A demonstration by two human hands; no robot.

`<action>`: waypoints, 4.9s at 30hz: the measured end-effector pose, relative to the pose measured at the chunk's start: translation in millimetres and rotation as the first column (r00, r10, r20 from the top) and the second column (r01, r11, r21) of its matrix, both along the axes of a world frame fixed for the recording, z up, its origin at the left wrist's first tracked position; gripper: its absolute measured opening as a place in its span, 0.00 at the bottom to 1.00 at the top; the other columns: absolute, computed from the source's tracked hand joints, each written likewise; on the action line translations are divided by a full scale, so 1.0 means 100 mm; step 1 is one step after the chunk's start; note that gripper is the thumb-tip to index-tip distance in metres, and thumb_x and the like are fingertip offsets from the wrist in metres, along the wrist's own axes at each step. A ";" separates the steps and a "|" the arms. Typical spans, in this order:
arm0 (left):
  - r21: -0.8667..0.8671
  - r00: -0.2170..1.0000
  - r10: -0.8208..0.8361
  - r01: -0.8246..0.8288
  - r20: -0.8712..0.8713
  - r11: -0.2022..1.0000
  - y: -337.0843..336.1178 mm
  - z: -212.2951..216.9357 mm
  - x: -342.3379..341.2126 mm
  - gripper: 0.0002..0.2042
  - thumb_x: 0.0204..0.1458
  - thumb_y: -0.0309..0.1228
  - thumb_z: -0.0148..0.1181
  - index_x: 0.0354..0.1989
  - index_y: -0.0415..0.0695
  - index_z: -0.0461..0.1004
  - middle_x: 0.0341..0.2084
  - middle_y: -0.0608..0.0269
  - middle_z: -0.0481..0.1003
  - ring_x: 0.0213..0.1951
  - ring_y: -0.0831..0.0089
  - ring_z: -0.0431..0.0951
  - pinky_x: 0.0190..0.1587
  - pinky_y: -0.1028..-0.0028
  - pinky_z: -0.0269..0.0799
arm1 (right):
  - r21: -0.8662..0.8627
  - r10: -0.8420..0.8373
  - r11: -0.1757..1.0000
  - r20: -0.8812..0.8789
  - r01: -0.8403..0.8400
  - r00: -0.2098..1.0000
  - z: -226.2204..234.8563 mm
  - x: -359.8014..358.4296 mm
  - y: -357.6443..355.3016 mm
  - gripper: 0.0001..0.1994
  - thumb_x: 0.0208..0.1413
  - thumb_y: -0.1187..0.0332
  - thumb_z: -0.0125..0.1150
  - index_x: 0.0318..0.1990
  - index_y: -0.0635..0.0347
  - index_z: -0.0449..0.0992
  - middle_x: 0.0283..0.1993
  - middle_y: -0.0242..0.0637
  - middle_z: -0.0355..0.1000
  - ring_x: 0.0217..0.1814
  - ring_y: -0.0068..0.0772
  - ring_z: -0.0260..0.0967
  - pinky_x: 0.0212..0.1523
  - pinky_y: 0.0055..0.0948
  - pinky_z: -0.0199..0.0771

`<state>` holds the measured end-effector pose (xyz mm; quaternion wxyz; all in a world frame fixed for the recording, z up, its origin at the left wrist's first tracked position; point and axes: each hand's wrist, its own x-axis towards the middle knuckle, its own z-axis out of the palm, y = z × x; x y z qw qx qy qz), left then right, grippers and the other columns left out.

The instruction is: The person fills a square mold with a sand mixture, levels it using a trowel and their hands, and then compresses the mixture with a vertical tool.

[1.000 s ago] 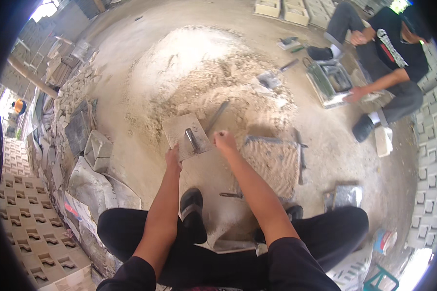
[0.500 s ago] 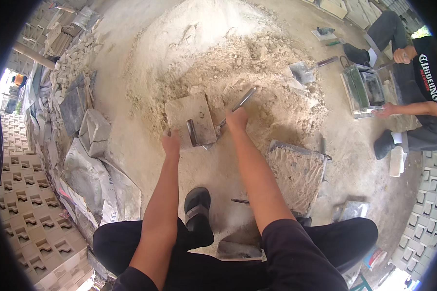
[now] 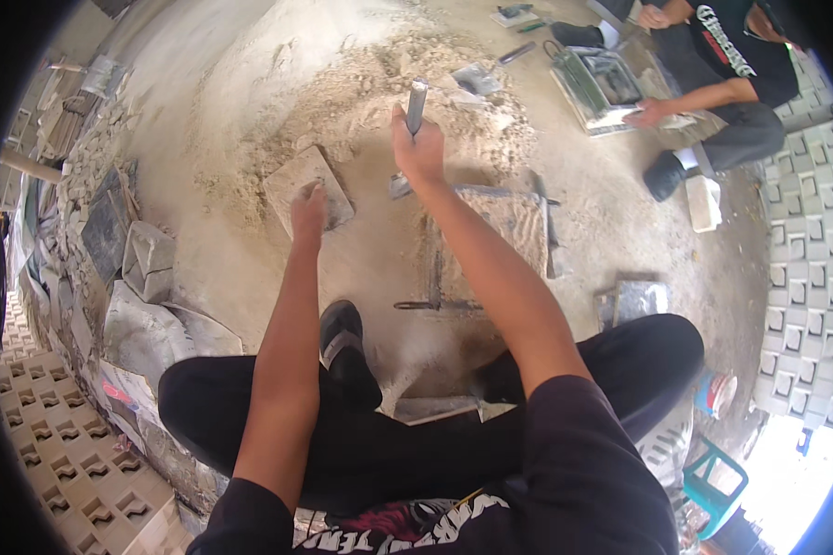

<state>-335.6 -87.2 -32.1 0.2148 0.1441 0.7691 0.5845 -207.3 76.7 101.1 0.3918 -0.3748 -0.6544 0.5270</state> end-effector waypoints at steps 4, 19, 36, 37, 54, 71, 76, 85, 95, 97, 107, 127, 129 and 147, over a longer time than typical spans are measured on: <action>-0.067 0.941 -0.319 0.313 -0.110 0.947 0.30 -0.26 0.56 0.16 0.56 0.38 0.54 0.42 0.36 0.76 0.34 0.48 0.79 0.40 0.55 0.80 0.40 0.64 0.73 | 0.022 0.033 0.999 -0.102 -0.031 0.994 0.67 0.66 -0.27 0.25 0.65 0.59 0.52 0.14 0.55 0.62 0.12 0.27 0.61 0.12 0.19 0.55 0.15 0.25 0.56; -0.208 0.990 -0.118 0.132 0.078 0.969 -0.02 -0.53 2.26 0.19 0.51 0.44 0.62 0.28 0.36 0.80 0.20 0.52 0.78 0.27 0.60 0.80 0.34 0.61 0.72 | 0.133 -0.348 0.929 -0.007 0.345 0.938 0.34 2.02 -1.11 0.28 0.64 0.56 0.55 0.14 0.62 0.62 0.11 0.27 0.54 0.16 0.19 0.48 0.17 0.32 0.49; -0.200 0.840 -0.116 0.256 0.529 0.946 0.02 -0.05 2.06 0.10 0.52 0.31 0.65 0.35 0.36 0.76 0.28 0.61 0.75 0.27 0.67 0.77 0.27 0.65 0.76 | 0.109 -0.336 0.933 -0.081 0.343 0.939 0.87 1.96 -1.08 0.28 0.64 0.57 0.56 0.12 0.60 0.63 0.11 0.22 0.53 0.16 0.14 0.48 0.16 0.28 0.47; -0.185 0.849 -0.097 0.222 0.519 0.957 0.01 -0.07 2.04 0.11 0.51 0.32 0.65 0.32 0.35 0.76 0.27 0.59 0.75 0.25 0.67 0.77 0.25 0.66 0.76 | 0.114 -0.365 0.918 -0.126 0.379 0.922 0.92 1.96 -1.12 0.28 0.64 0.57 0.57 0.12 0.60 0.63 0.11 0.22 0.53 0.16 0.14 0.48 0.16 0.28 0.47; -0.165 0.816 -0.082 0.212 0.573 0.963 0.03 0.04 2.05 0.11 0.52 0.32 0.64 0.34 0.33 0.79 0.27 0.57 0.77 0.25 0.68 0.77 0.24 0.67 0.76 | 0.083 -0.239 0.969 0.047 0.235 0.970 0.71 1.91 -1.26 0.25 0.63 0.62 0.58 0.13 0.63 0.65 0.11 0.24 0.56 0.16 0.14 0.48 0.15 0.29 0.48; -0.163 0.857 -0.114 0.224 0.502 0.961 0.02 -0.08 2.00 0.12 0.53 0.33 0.64 0.35 0.33 0.78 0.29 0.58 0.77 0.27 0.67 0.77 0.26 0.64 0.76 | 0.109 -0.174 0.978 -0.067 0.181 0.982 0.74 1.91 -1.29 0.22 0.64 0.67 0.56 0.16 0.60 0.64 0.14 0.21 0.56 0.19 0.12 0.48 0.16 0.27 0.47; -0.119 0.826 -0.111 0.209 0.553 0.971 0.05 -0.08 2.10 0.13 0.52 0.35 0.64 0.33 0.33 0.79 0.24 0.59 0.76 0.24 0.68 0.76 0.23 0.64 0.74 | 0.181 -0.106 0.976 -0.080 0.119 0.991 0.57 1.95 -1.35 0.22 0.64 0.67 0.54 0.16 0.61 0.64 0.14 0.22 0.55 0.20 0.13 0.47 0.17 0.28 0.48; -0.236 0.911 -0.194 0.292 0.365 0.927 -0.01 -0.21 2.06 0.17 0.54 0.40 0.60 0.31 0.33 0.78 0.23 0.53 0.76 0.23 0.63 0.77 0.27 0.62 0.74 | 0.154 -0.101 0.983 -0.010 0.101 0.995 0.62 2.00 -1.38 0.22 0.64 0.66 0.55 0.16 0.62 0.65 0.14 0.23 0.57 0.20 0.13 0.48 0.17 0.28 0.49; -0.337 0.856 -0.386 0.271 -0.344 0.902 -0.27 0.01 2.58 0.28 0.63 0.47 0.41 0.61 0.33 0.60 0.59 0.34 0.62 0.61 0.44 0.62 0.64 0.54 0.54 | 0.111 -0.186 0.977 0.019 0.182 0.982 0.68 2.19 -1.18 0.22 0.64 0.66 0.55 0.15 0.61 0.64 0.14 0.23 0.57 0.19 0.13 0.49 0.17 0.27 0.49; -0.414 0.800 -0.468 0.307 -0.375 0.857 -0.34 0.03 2.69 0.31 0.63 0.48 0.42 0.66 0.36 0.54 0.64 0.36 0.57 0.66 0.47 0.57 0.67 0.55 0.48 | 0.117 -0.203 0.973 0.001 0.201 0.979 0.70 2.23 -1.22 0.22 0.64 0.66 0.55 0.15 0.61 0.63 0.14 0.22 0.56 0.19 0.13 0.49 0.17 0.27 0.48; -0.604 0.521 -0.720 0.411 -0.459 0.683 -0.37 0.24 2.77 0.60 0.40 0.70 0.57 0.72 0.42 0.37 0.72 0.48 0.37 0.73 0.56 0.36 0.70 0.46 0.26 | 0.094 -0.334 0.935 -0.100 0.343 0.937 0.80 2.44 -0.90 0.23 0.63 0.64 0.57 0.15 0.65 0.67 0.10 0.26 0.56 0.16 0.15 0.49 0.15 0.30 0.49; -0.463 0.742 -0.456 0.222 -0.490 0.858 0.09 0.20 2.11 0.38 0.62 0.54 0.40 0.70 0.36 0.45 0.70 0.42 0.44 0.73 0.54 0.39 0.69 0.42 0.25 | 0.072 -0.306 0.947 -0.082 0.312 0.949 0.74 2.37 -0.99 0.23 0.65 0.63 0.54 0.15 0.58 0.64 0.14 0.21 0.58 0.17 0.12 0.49 0.16 0.25 0.47; -0.542 0.810 -0.454 0.208 -0.371 0.814 -0.13 -0.02 2.15 0.36 0.62 0.53 0.40 0.68 0.35 0.51 0.69 0.40 0.47 0.71 0.52 0.44 0.68 0.42 0.28 | 0.080 -0.325 0.943 0.006 0.324 0.946 0.63 2.33 -1.11 0.23 0.65 0.64 0.54 0.15 0.59 0.63 0.14 0.21 0.57 0.18 0.12 0.49 0.16 0.26 0.46; -0.202 0.889 -0.363 0.315 -0.280 0.927 -0.12 -0.23 2.35 0.21 0.61 0.42 0.45 0.48 0.34 0.71 0.42 0.35 0.74 0.46 0.39 0.73 0.50 0.52 0.67 | 0.178 -0.302 0.941 0.054 0.288 0.952 0.57 2.39 -0.98 0.25 0.62 0.64 0.58 0.13 0.64 0.65 0.09 0.27 0.55 0.16 0.15 0.48 0.15 0.30 0.49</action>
